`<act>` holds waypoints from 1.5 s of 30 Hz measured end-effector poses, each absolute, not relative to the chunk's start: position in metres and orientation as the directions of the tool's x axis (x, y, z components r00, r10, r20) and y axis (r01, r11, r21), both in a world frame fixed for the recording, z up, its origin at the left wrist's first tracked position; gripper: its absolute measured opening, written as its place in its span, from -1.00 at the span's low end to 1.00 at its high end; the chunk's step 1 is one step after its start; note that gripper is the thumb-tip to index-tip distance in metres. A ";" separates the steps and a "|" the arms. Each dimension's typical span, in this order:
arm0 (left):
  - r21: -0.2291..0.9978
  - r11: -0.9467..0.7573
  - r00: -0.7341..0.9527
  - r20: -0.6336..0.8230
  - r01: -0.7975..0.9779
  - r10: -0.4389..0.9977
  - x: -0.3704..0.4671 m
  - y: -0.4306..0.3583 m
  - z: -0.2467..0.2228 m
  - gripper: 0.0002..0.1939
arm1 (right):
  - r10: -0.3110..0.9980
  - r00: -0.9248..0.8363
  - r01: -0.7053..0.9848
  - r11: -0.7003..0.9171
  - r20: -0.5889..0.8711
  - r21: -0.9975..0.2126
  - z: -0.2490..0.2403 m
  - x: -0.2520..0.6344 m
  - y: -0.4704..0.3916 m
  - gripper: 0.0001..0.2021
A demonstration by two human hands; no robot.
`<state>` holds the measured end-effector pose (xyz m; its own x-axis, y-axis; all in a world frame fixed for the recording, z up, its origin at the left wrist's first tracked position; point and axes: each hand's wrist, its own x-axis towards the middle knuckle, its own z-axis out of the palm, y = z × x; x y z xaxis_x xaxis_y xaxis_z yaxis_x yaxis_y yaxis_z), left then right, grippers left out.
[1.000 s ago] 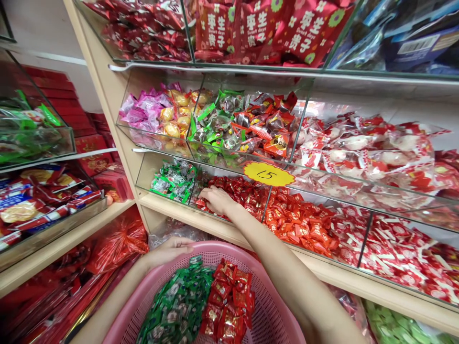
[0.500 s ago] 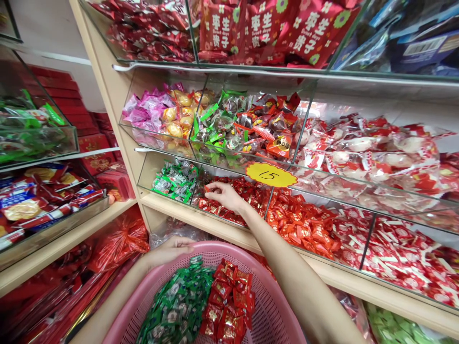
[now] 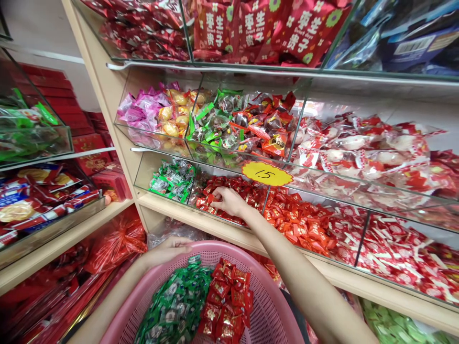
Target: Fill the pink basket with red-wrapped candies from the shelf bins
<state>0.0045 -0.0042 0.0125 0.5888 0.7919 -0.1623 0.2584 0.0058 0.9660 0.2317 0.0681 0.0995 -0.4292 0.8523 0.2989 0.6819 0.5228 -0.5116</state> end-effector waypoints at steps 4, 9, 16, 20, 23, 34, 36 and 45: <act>0.969 -0.015 0.606 -0.141 0.245 0.783 0.004 -0.004 0.010 -0.57 | 0.836 -0.486 0.832 0.532 0.254 -0.160 0.101 0.226 0.066 -0.73; 0.973 -0.006 0.608 -0.140 0.231 0.782 0.004 -0.005 0.012 -0.57 | 0.864 -0.494 0.869 0.494 0.094 0.032 0.099 0.213 0.065 -0.77; 0.966 -0.001 0.586 -0.158 0.260 0.795 0.005 -0.008 0.020 -0.56 | 0.855 -0.508 0.858 0.490 0.106 0.157 0.100 0.209 0.064 -0.78; 0.967 -0.002 0.594 -0.154 0.254 0.790 0.005 -0.006 0.017 -0.56 | 0.857 -0.506 0.857 0.489 0.094 0.161 0.100 0.209 0.063 -0.78; 0.968 -0.017 0.598 -0.141 0.251 0.789 0.004 -0.005 0.014 -0.57 | 0.863 -0.498 0.861 0.479 0.085 0.172 0.100 0.207 0.062 -0.77; 0.969 -0.002 0.595 -0.151 0.249 0.789 0.004 -0.007 0.016 -0.56 | 0.895 -0.429 0.900 0.436 0.122 -0.034 0.118 0.218 0.071 -0.75; 0.969 -0.008 0.599 -0.146 0.246 0.787 0.004 -0.006 0.016 -0.57 | 0.907 -0.405 0.907 0.415 0.115 -0.076 0.122 0.212 0.071 -0.75; 0.969 -0.023 0.603 -0.135 0.246 0.786 0.004 -0.006 0.015 -0.55 | 0.937 -0.349 0.937 0.350 -0.024 -0.001 0.121 0.169 0.067 -0.78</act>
